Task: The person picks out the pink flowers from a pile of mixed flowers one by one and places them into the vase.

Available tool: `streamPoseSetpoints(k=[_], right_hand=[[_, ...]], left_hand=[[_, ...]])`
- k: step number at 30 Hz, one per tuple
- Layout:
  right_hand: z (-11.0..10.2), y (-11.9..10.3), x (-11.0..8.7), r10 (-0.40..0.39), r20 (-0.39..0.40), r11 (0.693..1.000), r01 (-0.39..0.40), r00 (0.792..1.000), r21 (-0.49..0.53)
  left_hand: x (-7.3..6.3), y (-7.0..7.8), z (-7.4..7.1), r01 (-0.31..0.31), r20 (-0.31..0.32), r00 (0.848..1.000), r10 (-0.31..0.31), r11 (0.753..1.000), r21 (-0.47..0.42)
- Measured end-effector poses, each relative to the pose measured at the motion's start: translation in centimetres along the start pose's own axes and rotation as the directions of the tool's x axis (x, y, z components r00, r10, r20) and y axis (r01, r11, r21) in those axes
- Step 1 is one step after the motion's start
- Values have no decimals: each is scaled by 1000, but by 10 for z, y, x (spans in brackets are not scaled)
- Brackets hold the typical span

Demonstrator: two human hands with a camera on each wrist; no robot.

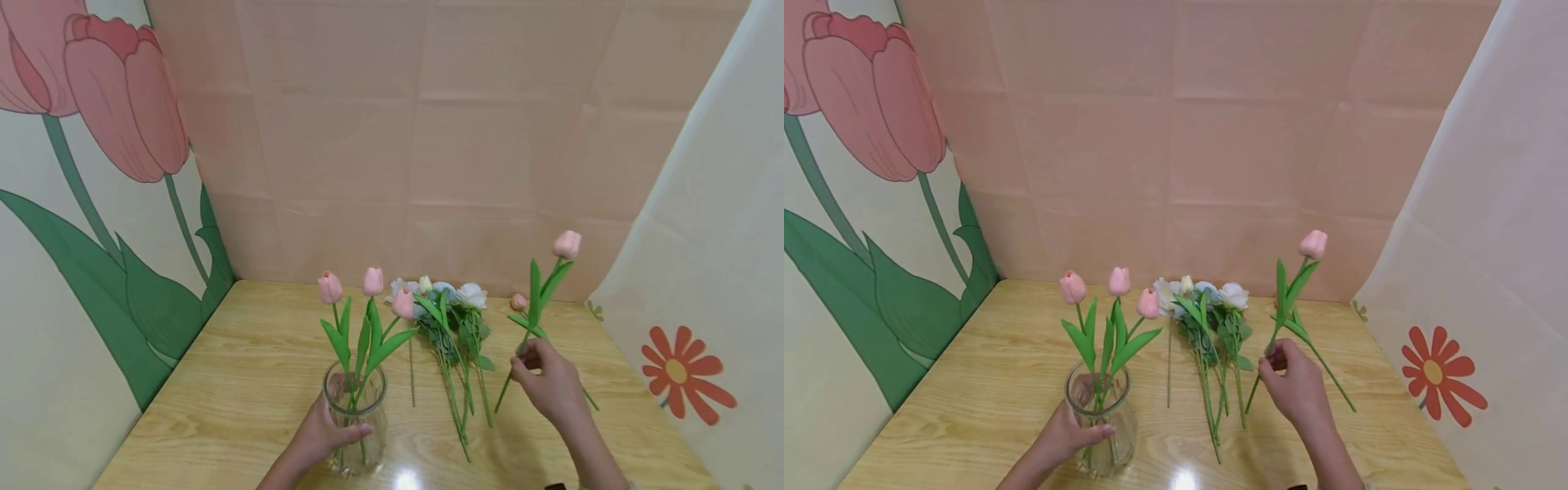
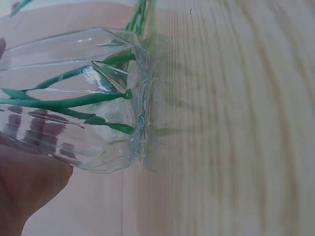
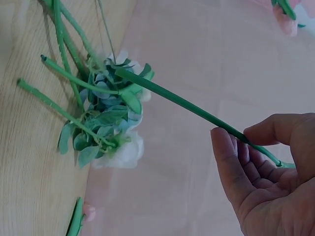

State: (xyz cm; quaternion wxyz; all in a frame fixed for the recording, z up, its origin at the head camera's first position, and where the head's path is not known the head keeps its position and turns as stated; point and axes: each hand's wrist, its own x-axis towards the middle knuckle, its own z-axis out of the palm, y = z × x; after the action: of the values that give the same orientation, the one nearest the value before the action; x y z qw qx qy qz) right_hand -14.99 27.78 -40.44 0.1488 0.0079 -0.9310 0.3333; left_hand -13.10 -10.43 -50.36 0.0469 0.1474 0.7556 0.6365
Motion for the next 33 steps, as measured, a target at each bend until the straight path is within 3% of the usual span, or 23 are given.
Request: streamPoseSetpoints(k=[33], right_hand=[[7,-47,-22,-85,1,994,85,996,64]], left_hand=[[1,-1,1,8,-11,1000,-8,1000,10]])
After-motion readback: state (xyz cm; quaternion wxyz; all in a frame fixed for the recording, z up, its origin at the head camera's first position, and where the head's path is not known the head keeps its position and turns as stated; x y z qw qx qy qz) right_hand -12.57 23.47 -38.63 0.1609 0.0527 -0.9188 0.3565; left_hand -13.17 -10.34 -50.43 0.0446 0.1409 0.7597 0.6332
